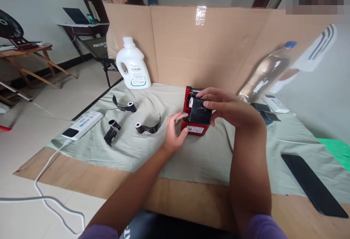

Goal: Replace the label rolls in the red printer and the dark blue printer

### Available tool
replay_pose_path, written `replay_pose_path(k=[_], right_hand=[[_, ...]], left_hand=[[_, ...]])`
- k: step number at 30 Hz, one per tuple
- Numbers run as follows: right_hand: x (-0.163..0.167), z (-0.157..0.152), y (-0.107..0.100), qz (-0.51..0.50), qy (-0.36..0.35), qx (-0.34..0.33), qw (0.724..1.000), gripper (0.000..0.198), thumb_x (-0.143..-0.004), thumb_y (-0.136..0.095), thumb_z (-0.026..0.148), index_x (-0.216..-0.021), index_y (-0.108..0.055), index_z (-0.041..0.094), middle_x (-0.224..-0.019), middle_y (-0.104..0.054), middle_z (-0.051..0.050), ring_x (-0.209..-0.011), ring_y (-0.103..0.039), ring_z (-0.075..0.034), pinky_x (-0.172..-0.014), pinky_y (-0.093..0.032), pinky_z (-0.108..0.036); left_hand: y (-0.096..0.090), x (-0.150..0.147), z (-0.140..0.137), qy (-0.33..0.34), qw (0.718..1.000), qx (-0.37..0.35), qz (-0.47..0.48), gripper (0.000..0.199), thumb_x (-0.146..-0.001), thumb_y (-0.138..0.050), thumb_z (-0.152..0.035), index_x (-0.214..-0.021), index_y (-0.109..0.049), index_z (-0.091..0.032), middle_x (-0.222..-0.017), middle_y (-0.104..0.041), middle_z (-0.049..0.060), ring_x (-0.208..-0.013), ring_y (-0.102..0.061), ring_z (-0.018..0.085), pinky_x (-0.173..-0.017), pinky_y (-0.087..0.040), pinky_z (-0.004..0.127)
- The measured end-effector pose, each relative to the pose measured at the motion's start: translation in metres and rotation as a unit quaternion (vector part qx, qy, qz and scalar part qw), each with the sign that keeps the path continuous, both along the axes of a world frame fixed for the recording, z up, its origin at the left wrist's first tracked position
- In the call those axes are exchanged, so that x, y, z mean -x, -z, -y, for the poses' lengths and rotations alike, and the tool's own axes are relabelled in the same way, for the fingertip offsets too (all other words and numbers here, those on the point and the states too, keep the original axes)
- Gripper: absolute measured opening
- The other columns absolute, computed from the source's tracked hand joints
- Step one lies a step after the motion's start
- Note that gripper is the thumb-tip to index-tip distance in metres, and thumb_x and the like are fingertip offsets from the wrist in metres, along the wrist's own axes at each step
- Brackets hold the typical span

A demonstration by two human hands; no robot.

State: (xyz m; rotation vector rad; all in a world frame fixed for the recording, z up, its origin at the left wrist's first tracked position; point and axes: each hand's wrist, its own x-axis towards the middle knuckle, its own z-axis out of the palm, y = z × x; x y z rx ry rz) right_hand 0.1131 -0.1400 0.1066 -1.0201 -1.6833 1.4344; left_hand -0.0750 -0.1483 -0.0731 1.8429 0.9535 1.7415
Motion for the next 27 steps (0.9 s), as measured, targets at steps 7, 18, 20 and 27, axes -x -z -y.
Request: replay_pose_path(k=[7,18,20,27], right_hand=[[-0.008,-0.011,0.008,0.014,-0.019,0.045,0.999,0.036,-0.077,-0.077,0.034,-0.108,-0.066,0.021,-0.094,-0.065,-0.005,-0.074,-0.067,-0.020,-0.045,-0.057,-0.027],[-0.018,-0.052,0.047,0.142,0.144,-0.071,0.977,0.018,-0.075,-0.069,0.014,-0.094,-0.069,0.018,-0.091,-0.070,-0.005,-0.086,-0.065,-0.020,-0.075,-0.054,-0.032],[-0.013,-0.066,0.067,0.221,0.166,-0.095,0.956,0.017,-0.075,-0.066,0.009,-0.089,-0.069,0.016,-0.092,-0.072,-0.006,-0.087,-0.066,-0.020,-0.080,-0.052,-0.033],[0.010,-0.085,0.102,0.391,0.195,-0.148,0.887,0.023,-0.079,-0.062,0.013,-0.099,-0.073,0.018,-0.109,-0.073,-0.007,-0.103,-0.063,-0.023,-0.091,-0.045,-0.035]], left_hand=[[-0.006,-0.018,0.021,0.021,0.999,0.044,-0.018,0.031,-0.085,-0.066,-0.034,-0.113,-0.061,-0.020,-0.063,-0.060,-0.004,-0.059,-0.054,0.013,-0.072,-0.047,0.028],[-0.015,-0.028,0.028,0.002,0.993,0.117,0.032,0.034,-0.082,-0.068,-0.039,-0.057,-0.056,-0.020,-0.049,-0.033,-0.005,-0.049,-0.031,0.010,-0.054,-0.031,0.026],[-0.011,-0.031,0.027,0.017,0.987,0.154,0.042,0.035,-0.084,-0.066,-0.042,-0.059,-0.057,-0.019,-0.050,-0.030,-0.006,-0.049,-0.028,0.009,-0.053,-0.029,0.026],[-0.001,-0.032,0.014,0.056,0.953,0.270,0.125,0.043,-0.078,-0.070,-0.055,-0.062,-0.057,-0.017,-0.050,-0.028,-0.008,-0.050,-0.024,0.007,-0.050,-0.022,0.024]])
